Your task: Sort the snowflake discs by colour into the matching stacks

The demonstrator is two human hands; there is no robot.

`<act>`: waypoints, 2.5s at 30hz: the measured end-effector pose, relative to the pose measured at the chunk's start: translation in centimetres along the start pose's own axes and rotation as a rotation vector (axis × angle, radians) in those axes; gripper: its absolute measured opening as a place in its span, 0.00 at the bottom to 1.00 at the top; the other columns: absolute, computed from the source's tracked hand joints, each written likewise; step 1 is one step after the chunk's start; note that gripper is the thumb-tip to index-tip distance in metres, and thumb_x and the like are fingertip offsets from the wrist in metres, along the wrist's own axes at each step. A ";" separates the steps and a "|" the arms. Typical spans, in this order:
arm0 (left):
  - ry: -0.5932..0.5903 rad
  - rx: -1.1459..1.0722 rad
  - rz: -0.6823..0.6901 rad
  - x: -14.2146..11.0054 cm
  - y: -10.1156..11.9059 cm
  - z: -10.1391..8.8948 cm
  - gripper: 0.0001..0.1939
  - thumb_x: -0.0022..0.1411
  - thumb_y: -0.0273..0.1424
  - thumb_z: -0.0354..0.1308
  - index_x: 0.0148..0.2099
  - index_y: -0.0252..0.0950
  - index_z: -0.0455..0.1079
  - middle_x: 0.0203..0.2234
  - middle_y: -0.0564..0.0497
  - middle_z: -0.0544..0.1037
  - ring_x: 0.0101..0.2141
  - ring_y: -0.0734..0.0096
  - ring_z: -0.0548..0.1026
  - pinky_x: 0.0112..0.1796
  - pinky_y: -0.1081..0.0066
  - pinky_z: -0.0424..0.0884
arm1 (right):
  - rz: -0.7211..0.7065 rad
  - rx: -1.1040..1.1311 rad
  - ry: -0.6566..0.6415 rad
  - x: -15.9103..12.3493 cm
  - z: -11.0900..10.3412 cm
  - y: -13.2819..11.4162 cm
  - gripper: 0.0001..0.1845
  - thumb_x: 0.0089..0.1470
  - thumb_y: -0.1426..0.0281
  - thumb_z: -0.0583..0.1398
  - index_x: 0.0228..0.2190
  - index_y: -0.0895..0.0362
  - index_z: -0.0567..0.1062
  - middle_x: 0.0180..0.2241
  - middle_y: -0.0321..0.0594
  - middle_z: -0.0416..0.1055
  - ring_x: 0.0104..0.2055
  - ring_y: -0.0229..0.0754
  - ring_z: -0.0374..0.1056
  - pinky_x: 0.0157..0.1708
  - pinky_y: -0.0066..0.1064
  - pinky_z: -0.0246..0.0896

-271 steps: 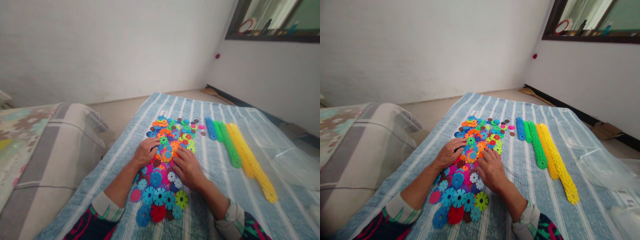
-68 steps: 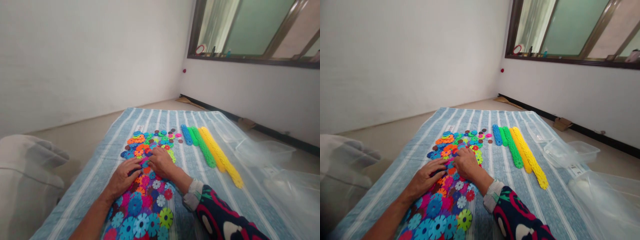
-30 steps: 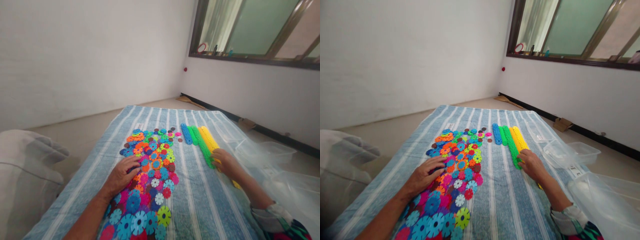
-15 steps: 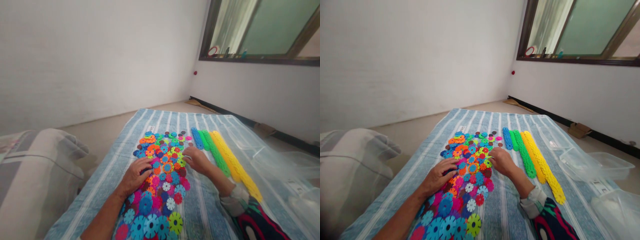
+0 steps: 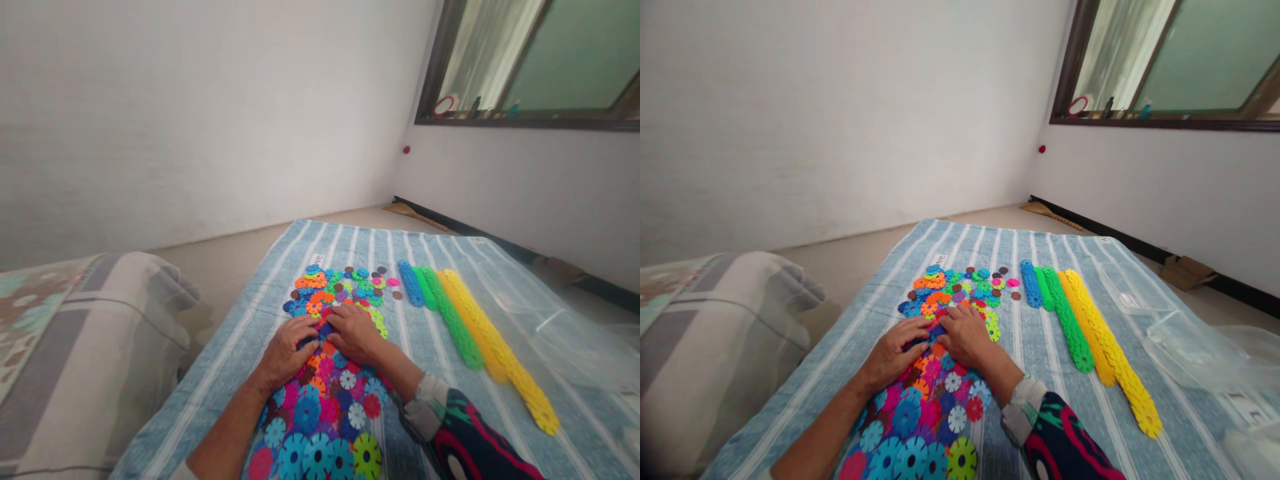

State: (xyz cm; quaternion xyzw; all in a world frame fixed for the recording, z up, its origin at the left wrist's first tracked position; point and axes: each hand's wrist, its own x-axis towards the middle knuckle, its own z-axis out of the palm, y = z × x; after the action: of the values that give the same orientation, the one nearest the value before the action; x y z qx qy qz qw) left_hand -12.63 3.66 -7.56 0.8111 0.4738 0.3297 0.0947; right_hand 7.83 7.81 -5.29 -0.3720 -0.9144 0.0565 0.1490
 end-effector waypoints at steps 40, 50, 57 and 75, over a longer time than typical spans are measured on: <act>0.239 -0.015 -0.378 0.0 0.3 -0.1 0.19 0.59 0.37 0.48 0.45 0.36 0.75 0.42 0.49 0.80 0.42 0.65 0.78 0.48 0.68 0.71 | 0.302 0.191 0.426 -6.5 2.1 0.7 0.08 0.55 0.71 0.57 0.36 0.56 0.75 0.40 0.46 0.70 0.45 0.47 0.65 0.47 0.40 0.62; 0.215 0.031 -0.399 0.3 -0.1 -0.4 0.21 0.58 0.40 0.47 0.45 0.37 0.75 0.42 0.49 0.80 0.41 0.64 0.78 0.48 0.69 0.72 | 0.121 0.275 0.392 -6.1 1.8 -0.9 0.04 0.56 0.72 0.58 0.32 0.56 0.74 0.39 0.43 0.69 0.43 0.44 0.64 0.45 0.37 0.63; 0.225 0.039 -0.377 0.3 -0.2 -0.6 0.20 0.58 0.41 0.47 0.44 0.38 0.75 0.41 0.51 0.81 0.40 0.66 0.79 0.46 0.71 0.72 | 0.362 0.230 0.495 -4.9 1.5 3.3 0.11 0.55 0.70 0.57 0.41 0.55 0.74 0.45 0.46 0.69 0.50 0.46 0.63 0.51 0.39 0.60; 0.205 0.069 -0.366 0.2 -1.0 -0.7 0.19 0.58 0.42 0.50 0.42 0.39 0.76 0.40 0.51 0.81 0.40 0.64 0.79 0.45 0.71 0.74 | 0.731 -0.057 0.465 2.0 2.4 10.9 0.21 0.57 0.59 0.55 0.47 0.60 0.71 0.45 0.55 0.68 0.50 0.55 0.60 0.50 0.45 0.53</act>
State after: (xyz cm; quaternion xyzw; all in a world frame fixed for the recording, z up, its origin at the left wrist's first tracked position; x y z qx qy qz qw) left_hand -13.69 4.31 -7.43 0.6766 0.6312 0.3714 0.0764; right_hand 13.00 17.04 -9.46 -0.6782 -0.6658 -0.0051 0.3110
